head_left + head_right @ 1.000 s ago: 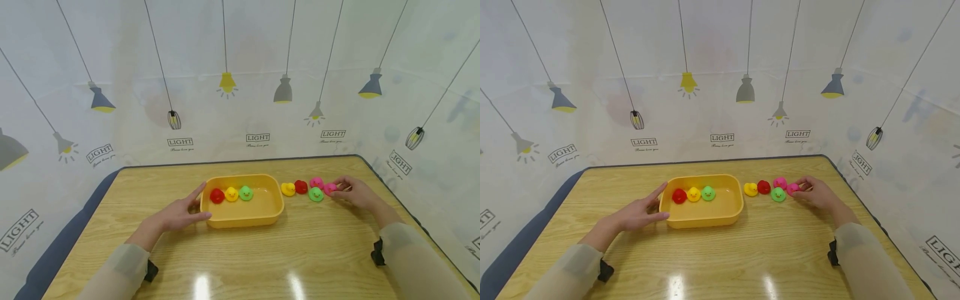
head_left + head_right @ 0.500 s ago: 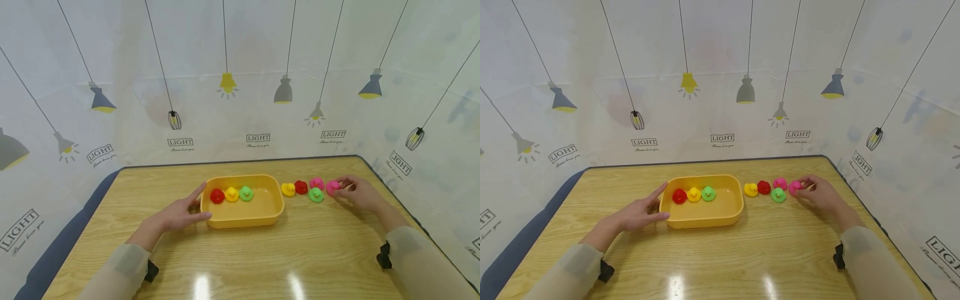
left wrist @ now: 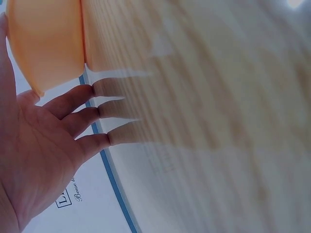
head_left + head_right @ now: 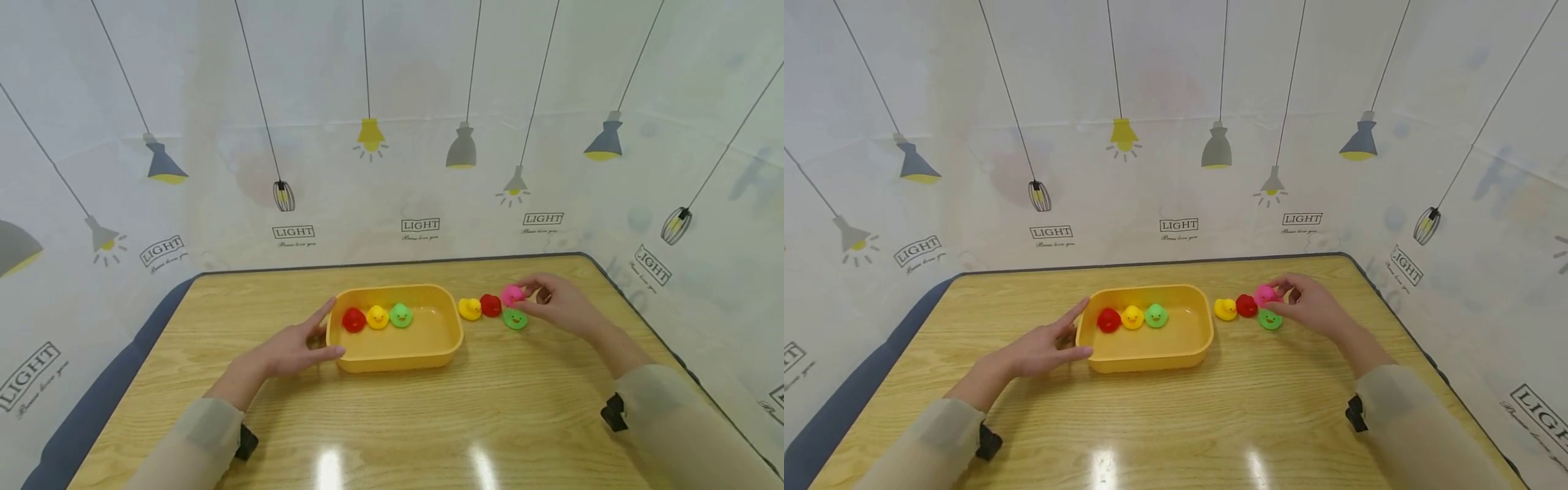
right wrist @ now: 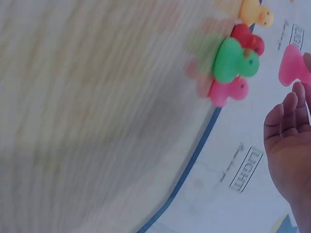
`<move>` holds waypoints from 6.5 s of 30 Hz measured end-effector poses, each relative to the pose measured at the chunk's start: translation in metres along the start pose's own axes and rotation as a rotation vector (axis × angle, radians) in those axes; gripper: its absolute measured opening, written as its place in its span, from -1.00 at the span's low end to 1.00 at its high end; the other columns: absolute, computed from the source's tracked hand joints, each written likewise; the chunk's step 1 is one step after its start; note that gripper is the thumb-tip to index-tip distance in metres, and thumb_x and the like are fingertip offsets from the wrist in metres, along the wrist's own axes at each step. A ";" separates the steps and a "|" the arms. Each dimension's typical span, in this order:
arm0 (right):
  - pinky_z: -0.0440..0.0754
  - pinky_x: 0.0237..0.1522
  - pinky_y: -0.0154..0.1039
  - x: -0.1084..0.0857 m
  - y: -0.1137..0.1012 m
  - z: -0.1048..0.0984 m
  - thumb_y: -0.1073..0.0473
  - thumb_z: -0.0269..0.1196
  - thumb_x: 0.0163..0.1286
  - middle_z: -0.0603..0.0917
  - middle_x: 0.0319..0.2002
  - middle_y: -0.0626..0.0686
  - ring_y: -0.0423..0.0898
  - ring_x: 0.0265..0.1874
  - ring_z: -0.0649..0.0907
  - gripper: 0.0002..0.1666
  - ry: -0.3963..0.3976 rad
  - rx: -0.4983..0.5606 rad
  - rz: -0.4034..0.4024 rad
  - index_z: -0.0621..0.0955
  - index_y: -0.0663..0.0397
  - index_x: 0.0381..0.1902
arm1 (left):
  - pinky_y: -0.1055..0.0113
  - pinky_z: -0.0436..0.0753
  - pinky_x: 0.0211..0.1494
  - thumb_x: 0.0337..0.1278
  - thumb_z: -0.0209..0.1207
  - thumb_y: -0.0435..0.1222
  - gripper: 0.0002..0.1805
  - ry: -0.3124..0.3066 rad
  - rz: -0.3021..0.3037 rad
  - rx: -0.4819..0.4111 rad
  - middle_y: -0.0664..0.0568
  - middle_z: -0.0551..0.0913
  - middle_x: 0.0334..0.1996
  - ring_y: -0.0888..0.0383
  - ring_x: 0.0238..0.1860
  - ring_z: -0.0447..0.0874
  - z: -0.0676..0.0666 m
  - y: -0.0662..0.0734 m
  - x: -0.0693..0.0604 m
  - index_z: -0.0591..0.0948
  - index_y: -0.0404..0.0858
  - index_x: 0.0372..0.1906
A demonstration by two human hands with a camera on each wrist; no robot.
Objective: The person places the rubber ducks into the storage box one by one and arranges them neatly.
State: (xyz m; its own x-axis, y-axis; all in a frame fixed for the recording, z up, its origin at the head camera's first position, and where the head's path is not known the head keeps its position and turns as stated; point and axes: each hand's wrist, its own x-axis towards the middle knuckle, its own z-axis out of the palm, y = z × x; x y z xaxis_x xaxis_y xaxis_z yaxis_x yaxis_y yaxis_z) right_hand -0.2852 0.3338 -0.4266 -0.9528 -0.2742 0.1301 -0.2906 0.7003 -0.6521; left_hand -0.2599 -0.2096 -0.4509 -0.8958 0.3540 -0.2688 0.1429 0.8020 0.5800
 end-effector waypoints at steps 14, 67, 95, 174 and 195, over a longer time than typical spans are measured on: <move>0.53 -0.24 -0.31 0.039 -0.060 0.044 -0.01 0.56 0.43 0.68 -0.03 0.18 -0.04 -0.24 0.55 -0.52 -0.029 0.057 -0.077 0.74 0.05 0.20 | -0.52 0.24 0.65 0.32 0.22 0.48 0.17 0.004 0.028 0.015 -0.15 0.51 0.61 -0.42 0.64 0.34 -0.001 -0.001 0.000 -0.25 0.50 0.78; 0.27 0.61 0.36 0.075 -0.091 0.115 -0.11 0.57 0.40 0.45 0.53 0.16 0.26 0.50 0.31 -0.64 -0.211 -0.114 0.122 0.78 -0.26 0.10 | -0.53 0.26 0.63 0.30 0.23 0.48 0.16 0.001 0.019 0.004 -0.21 0.51 0.60 -0.41 0.62 0.39 0.000 -0.001 0.000 -0.26 0.55 0.76; 0.29 0.59 0.39 0.076 -0.094 0.117 -0.05 0.55 0.42 0.49 0.51 0.16 0.27 0.49 0.34 -0.65 -0.241 -0.130 0.150 0.74 -0.25 0.10 | -0.53 0.26 0.63 0.29 0.24 0.48 0.16 0.000 0.019 -0.011 -0.21 0.48 0.62 -0.39 0.63 0.38 0.001 -0.002 0.001 -0.25 0.57 0.75; 0.66 -0.10 -0.31 -0.035 0.022 0.003 0.08 0.37 0.62 0.78 -0.05 0.02 -0.14 -0.11 0.66 -0.73 -0.084 0.013 0.063 0.73 0.07 0.14 | -0.54 0.25 0.64 0.28 0.22 0.50 0.16 -0.001 0.002 -0.002 -0.16 0.49 0.62 -0.37 0.64 0.37 0.001 -0.003 0.001 -0.24 0.57 0.75; 0.62 -0.16 -0.33 -0.013 0.033 0.016 0.11 0.49 0.50 0.71 0.02 0.19 -0.04 -0.10 0.61 -0.47 -0.116 0.054 0.103 0.61 0.22 0.28 | -0.53 0.25 0.64 0.31 0.22 0.48 0.15 -0.002 0.006 -0.003 -0.15 0.51 0.60 -0.35 0.64 0.38 0.001 -0.004 0.003 -0.25 0.56 0.75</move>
State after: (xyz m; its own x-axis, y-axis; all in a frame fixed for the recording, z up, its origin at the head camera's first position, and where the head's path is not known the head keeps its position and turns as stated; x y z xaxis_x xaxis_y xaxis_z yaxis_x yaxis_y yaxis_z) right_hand -0.2806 0.3500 -0.4618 -0.9600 -0.2790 -0.0248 -0.1835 0.6934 -0.6968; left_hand -0.2625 -0.2108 -0.4550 -0.8940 0.3601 -0.2666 0.1472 0.7981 0.5843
